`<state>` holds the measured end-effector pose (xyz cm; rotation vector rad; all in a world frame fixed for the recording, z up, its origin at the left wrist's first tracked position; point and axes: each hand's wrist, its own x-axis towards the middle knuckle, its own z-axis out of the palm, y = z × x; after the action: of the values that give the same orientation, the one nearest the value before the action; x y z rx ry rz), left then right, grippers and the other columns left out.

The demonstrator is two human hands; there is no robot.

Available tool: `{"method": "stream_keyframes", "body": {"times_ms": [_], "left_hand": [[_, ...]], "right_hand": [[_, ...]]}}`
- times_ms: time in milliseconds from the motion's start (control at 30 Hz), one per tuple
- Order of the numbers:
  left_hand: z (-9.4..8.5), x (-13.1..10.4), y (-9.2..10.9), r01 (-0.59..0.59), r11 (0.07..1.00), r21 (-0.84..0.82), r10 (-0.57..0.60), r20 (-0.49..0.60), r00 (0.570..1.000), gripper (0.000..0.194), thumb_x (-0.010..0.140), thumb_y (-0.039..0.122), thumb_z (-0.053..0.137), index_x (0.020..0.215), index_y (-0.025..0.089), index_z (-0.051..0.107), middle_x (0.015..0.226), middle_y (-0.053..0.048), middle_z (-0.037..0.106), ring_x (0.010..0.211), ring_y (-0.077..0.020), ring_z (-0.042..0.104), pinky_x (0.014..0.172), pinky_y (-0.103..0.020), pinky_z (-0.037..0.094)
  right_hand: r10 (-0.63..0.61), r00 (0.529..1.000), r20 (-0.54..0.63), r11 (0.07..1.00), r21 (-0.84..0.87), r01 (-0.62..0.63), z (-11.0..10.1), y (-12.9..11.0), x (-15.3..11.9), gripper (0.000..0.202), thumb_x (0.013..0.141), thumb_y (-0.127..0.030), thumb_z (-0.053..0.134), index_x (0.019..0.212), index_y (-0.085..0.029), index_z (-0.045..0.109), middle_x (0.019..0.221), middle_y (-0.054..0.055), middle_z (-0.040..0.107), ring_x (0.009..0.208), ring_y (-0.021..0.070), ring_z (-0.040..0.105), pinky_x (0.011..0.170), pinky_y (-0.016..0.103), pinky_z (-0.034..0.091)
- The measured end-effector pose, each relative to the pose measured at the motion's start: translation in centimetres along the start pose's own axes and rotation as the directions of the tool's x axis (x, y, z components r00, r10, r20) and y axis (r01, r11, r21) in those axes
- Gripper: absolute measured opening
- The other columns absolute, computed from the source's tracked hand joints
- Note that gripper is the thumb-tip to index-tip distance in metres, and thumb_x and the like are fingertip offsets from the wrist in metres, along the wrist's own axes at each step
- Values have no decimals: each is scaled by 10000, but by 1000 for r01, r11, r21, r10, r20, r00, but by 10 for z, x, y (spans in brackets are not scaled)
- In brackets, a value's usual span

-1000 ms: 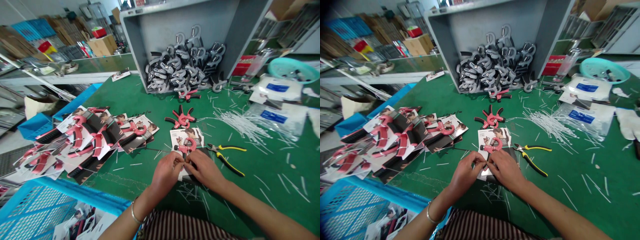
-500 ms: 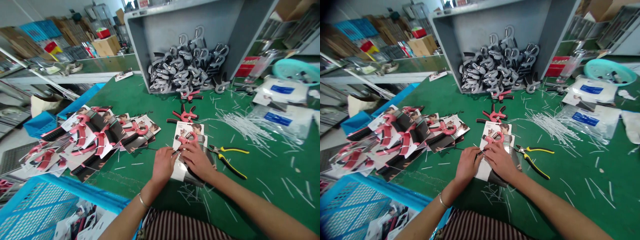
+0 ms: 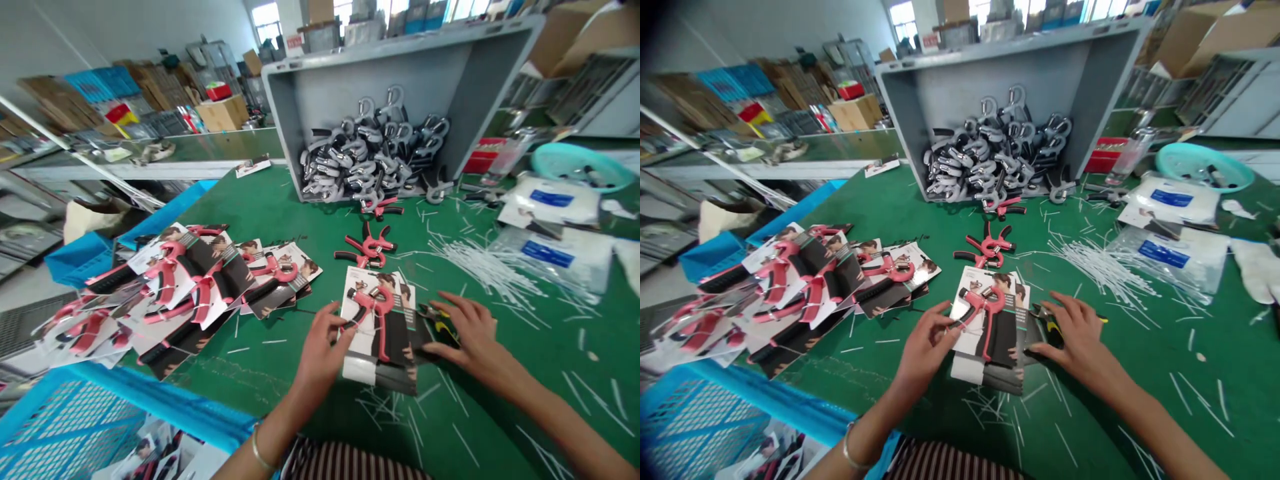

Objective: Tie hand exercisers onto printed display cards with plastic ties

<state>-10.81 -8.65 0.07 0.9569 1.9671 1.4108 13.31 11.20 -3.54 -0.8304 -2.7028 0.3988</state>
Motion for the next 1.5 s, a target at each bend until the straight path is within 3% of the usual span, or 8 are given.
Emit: {"method": "stream_keyframes", "body": {"times_ms": [100, 233, 333, 467, 533, 800, 1000, 1500], "left_hand": [[4, 9, 8, 339, 837, -429, -300, 159, 941, 373, 782, 348, 748, 1065, 176, 578, 1265, -145, 617, 941, -208, 684, 817, -347, 554], [32, 16, 18, 578, 620, -530, -294, 527, 798, 382, 742, 358, 769, 1000, 129, 605, 820, -52, 653, 622, -118, 599, 502, -200, 457], [43, 17, 26, 502, 623, -600, -222, 480, 849, 297, 769, 367, 721, 905, 147, 576, 663, 29, 535, 490, -63, 457, 394, -158, 319], [36, 29, 28, 313, 761, -568, -186, 270, 945, 300, 795, 364, 681, 981, 180, 536, 654, 56, 509, 461, -62, 434, 343, -144, 275], [33, 38, 22, 283, 814, -508, -198, 215, 956, 334, 787, 371, 682, 1010, 184, 519, 645, 63, 520, 436, -62, 432, 325, -146, 280], [34, 43, -2, 332, 865, -375, -283, 182, 942, 392, 756, 444, 697, 1004, 186, 537, 593, 82, 492, 375, -52, 396, 308, -152, 270], [22, 41, -5, 303, 871, -387, -237, 208, 949, 372, 807, 491, 661, 977, 184, 536, 577, 68, 499, 388, -62, 420, 320, -152, 291], [17, 37, -12, 285, 903, -322, -220, 224, 949, 323, 845, 472, 634, 936, 180, 530, 611, 59, 509, 417, -60, 440, 353, -155, 332]], "right_hand": [[90, 993, 78, 964, -258, -67, -5, 39, -24, 969, 711, -765, 615, 1451, -171, 418, 1392, 234, 475, 1208, 467, 444, 904, 619, 399], [91, 980, 175, 988, -135, -68, -18, 45, -21, 576, 841, -571, 573, 1235, -154, 613, 1107, 186, 617, 972, 336, 583, 836, 499, 480], [236, 912, 334, 905, 267, -332, -37, 33, -12, 468, 866, -564, 523, 1087, -169, 642, 944, 121, 650, 802, 256, 623, 742, 403, 523], [186, 784, 592, 353, 704, -616, -53, 12, -11, 615, 960, -598, 217, 1121, -142, 599, 705, 63, 611, 473, 151, 515, 437, 284, 417], [103, 795, 597, 267, 754, -601, -50, -2, -10, 603, 968, -584, 215, 1125, -133, 585, 684, 53, 601, 431, 131, 480, 399, 263, 382], [-51, 947, 317, 918, 389, -81, -18, -33, 16, 416, 858, -288, 556, 1259, -177, 564, 1130, 135, 672, 928, 257, 662, 849, 398, 527], [-129, 930, 345, 914, 406, -24, -22, -31, 19, 355, 956, -333, 467, 1271, -211, 578, 1153, 80, 686, 949, 232, 672, 828, 336, 540], [-261, 955, 139, 935, -208, 286, -16, -36, 45, 602, 894, -218, 521, 1474, -135, 380, 1343, 184, 531, 1070, 337, 472, 933, 515, 397]]}}
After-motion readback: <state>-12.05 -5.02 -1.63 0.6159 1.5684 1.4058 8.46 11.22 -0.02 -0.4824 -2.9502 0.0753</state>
